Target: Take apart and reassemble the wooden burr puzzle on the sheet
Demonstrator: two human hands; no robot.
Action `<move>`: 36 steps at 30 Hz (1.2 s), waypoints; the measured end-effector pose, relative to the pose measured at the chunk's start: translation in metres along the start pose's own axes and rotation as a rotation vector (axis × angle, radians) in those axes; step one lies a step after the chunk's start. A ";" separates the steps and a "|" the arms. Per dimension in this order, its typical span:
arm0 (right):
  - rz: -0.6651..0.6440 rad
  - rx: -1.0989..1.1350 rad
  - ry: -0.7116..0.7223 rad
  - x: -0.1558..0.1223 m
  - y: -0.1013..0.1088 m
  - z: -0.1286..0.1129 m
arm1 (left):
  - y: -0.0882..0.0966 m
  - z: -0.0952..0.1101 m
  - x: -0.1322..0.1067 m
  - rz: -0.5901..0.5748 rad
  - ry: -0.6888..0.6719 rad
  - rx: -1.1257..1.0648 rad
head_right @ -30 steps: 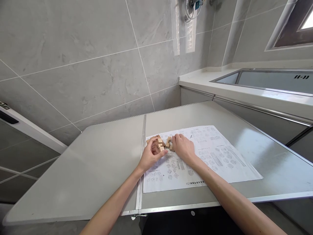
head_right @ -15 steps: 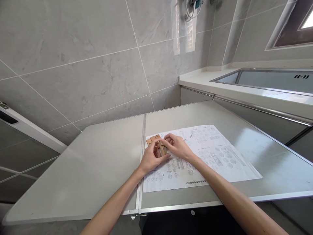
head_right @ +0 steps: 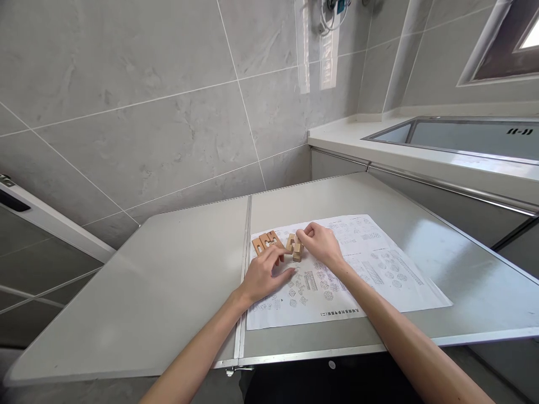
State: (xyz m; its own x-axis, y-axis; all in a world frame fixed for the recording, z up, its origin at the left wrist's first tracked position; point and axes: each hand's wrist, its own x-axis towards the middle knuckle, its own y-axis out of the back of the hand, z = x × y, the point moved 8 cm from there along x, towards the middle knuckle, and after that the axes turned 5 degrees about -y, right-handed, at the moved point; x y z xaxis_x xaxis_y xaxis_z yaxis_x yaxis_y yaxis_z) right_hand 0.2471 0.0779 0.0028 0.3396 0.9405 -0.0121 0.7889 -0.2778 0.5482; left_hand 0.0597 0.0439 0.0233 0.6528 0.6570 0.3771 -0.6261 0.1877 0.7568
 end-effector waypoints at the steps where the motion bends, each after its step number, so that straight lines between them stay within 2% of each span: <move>1: 0.011 -0.048 -0.022 0.001 0.001 0.003 | -0.003 0.004 0.000 -0.033 -0.045 0.027; 5: 0.021 -0.226 -0.051 0.002 0.000 0.007 | -0.011 0.013 0.000 -0.127 -0.140 0.021; 11: 0.029 -0.359 -0.050 0.005 0.000 0.012 | -0.013 0.011 0.000 -0.148 -0.123 0.007; 18: -0.030 -0.387 -0.064 0.006 -0.007 0.017 | -0.016 0.006 -0.001 -0.170 -0.108 0.075; 22: -0.030 -0.372 -0.062 0.006 -0.010 0.019 | -0.012 0.008 0.001 -0.126 -0.118 0.093; 28: -0.059 -0.361 -0.043 0.007 -0.015 0.018 | 0.007 -0.010 0.003 0.099 0.012 0.168; 36: -0.120 -0.308 0.039 0.002 -0.021 0.010 | 0.001 -0.033 0.001 0.072 0.092 0.141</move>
State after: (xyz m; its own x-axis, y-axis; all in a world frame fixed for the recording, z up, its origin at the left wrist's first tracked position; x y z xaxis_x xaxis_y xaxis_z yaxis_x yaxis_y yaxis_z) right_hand 0.2367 0.0836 -0.0167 0.2292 0.9713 -0.0635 0.6284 -0.0979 0.7717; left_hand 0.0459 0.0692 0.0066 0.5622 0.7306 0.3876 -0.5998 0.0376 0.7992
